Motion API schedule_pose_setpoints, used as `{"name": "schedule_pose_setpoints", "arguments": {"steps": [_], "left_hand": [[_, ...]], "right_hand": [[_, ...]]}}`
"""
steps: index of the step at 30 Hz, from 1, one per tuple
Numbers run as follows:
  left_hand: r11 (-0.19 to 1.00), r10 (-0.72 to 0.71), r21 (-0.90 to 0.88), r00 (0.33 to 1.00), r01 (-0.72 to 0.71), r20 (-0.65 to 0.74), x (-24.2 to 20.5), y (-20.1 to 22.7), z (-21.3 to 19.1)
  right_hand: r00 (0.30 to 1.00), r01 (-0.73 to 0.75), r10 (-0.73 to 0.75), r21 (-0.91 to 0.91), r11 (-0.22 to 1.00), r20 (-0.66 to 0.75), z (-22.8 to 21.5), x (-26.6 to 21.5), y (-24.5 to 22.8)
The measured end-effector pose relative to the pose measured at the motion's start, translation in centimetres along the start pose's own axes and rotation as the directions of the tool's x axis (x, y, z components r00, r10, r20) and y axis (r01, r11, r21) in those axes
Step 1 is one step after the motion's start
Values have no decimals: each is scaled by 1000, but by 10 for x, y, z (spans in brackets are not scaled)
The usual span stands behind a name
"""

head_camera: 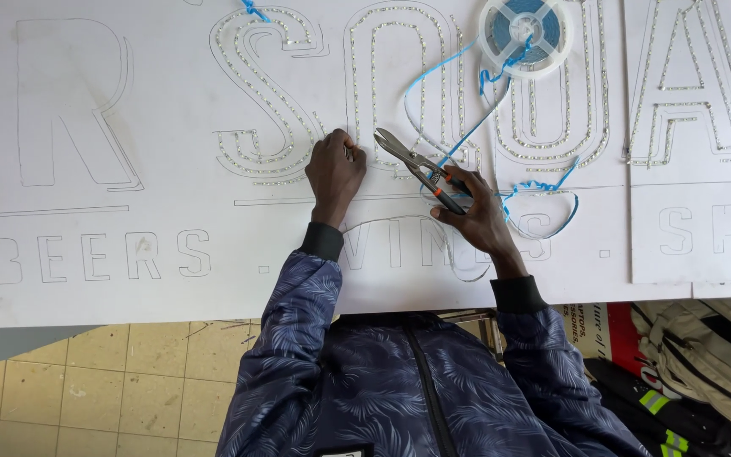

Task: The person installs LED light strips onto a white board featuring outlined letters. They use wire cutters to trim the LED strip and blue zip ties to secure the lights along the letter outlines. The person repeatedly cuts, positions, and fastens the strips to the board.

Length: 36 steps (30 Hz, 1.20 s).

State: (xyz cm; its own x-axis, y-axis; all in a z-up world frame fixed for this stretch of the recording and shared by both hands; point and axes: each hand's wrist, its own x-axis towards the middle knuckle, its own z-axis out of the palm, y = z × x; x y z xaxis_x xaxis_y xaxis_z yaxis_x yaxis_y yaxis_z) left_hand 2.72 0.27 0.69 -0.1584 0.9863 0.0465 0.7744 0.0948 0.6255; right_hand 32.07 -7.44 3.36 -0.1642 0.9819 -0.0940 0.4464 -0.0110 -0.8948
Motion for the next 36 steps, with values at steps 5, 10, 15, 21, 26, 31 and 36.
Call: {"name": "schedule_pose_setpoints", "arguments": {"steps": [5, 10, 15, 21, 26, 31, 36], "left_hand": [[998, 26, 51, 999, -25, -22, -4, 6, 6], [995, 52, 87, 999, -52, -1, -1, -1, 10], [997, 71, 27, 997, -71, -4, -10, -7, 6], [981, 193, 46, 977, -190, -88, -3, -55, 43], [975, 216, 71, 970, -209, -109, -13, -53, 38], [955, 296, 90, 937, -284, -184, -23, -34, 27], [966, 255, 83, 952, -244, -169, -28, -30, 20]], "right_hand": [[999, 25, -25, -3, 1000, -26, 5, -2, 8], [999, 29, -29, -20, 999, -36, 6, -2, 12], [998, 44, -46, -39, 998, -45, 8, -3, 22], [984, 135, -77, 394, 909, -159, -3, -24, 49], [948, 311, -65, 867, 390, -311, -17, -69, 67], [899, 434, 20, 882, -184, -438, -67, -110, 82], [772, 633, 370, 682, -367, -517, -101, -144, 108]]}}
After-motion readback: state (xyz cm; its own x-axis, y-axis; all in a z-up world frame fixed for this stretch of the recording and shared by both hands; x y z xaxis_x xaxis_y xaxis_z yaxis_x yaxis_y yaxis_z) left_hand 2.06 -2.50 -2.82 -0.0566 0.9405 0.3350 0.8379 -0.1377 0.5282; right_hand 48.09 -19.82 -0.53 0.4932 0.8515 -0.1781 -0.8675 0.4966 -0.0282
